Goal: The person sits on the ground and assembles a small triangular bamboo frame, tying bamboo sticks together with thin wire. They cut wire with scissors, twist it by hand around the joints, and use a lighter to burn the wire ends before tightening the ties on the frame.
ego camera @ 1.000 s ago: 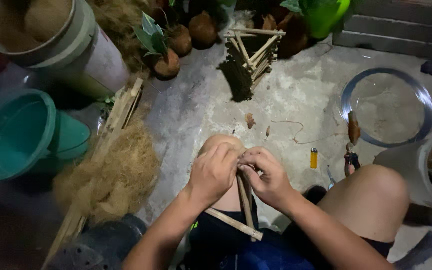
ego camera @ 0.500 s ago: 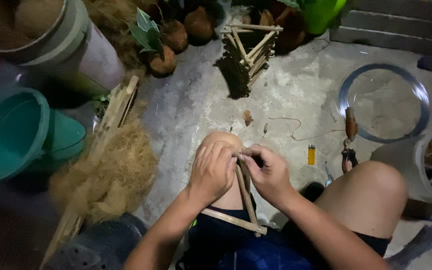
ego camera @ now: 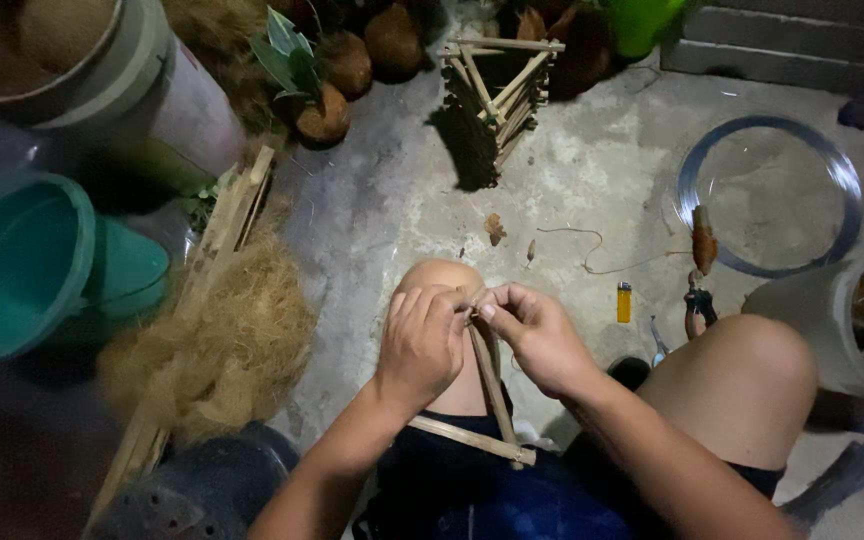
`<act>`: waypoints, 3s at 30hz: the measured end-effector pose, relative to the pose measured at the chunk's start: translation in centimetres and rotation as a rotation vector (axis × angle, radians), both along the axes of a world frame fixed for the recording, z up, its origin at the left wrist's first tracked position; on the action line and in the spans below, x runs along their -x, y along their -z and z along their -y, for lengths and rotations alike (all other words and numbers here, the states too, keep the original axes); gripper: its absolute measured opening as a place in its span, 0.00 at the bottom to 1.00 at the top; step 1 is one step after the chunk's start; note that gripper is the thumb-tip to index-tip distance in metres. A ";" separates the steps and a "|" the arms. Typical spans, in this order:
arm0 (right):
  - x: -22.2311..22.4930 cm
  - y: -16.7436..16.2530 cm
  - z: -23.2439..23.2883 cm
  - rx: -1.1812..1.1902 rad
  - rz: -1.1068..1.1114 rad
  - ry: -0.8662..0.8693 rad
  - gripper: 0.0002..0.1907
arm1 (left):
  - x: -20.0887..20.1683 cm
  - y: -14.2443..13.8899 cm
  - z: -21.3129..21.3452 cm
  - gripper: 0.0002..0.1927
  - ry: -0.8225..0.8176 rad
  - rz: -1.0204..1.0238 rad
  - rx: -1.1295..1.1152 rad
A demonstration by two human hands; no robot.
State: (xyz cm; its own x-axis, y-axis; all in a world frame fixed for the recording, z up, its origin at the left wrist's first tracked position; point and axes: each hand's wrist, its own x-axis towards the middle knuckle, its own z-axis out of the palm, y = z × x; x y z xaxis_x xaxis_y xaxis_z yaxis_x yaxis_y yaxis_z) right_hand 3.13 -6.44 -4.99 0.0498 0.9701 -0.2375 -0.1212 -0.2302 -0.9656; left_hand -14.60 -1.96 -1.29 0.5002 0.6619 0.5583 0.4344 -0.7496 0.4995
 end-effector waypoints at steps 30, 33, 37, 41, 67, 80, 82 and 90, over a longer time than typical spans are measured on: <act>-0.5 2.1 0.6 0.014 0.048 0.070 0.04 | 0.9 0.3 -0.4 0.03 -0.013 -0.006 0.226; -0.1 2.0 0.6 -0.019 0.082 0.085 0.04 | 0.8 0.6 -0.2 0.03 -0.032 -0.020 0.197; 0.8 1.2 1.0 -0.104 0.141 0.121 0.05 | 0.4 0.8 0.3 0.02 -0.102 0.003 0.203; 1.2 -0.2 0.9 -0.086 0.286 0.122 0.07 | 0.2 0.2 0.7 0.01 -0.086 0.045 0.232; 2.8 5.6 2.6 -0.056 0.004 0.130 0.12 | 1.0 5.2 3.4 0.04 -0.033 0.625 0.797; 0.7 -3.2 2.3 -0.681 0.790 0.105 0.12 | -0.2 -0.2 2.7 0.02 -0.093 0.017 0.371; 1.0 -3.6 2.4 -0.681 0.843 0.089 0.16 | -0.3 -0.7 3.0 0.03 -0.116 0.024 0.430; 2.5 -1.1 2.6 -0.674 0.616 0.165 0.12 | -0.3 -1.9 3.4 0.07 -0.217 0.063 0.665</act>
State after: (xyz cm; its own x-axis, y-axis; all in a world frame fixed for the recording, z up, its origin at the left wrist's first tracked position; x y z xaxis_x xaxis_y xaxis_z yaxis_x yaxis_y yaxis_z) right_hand 0.61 -9.01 -3.87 0.1298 0.8632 0.4879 0.4763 0.3773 -0.7942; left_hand -14.30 -5.38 0.58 0.2978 0.9543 0.0236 0.4949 -0.1756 0.8510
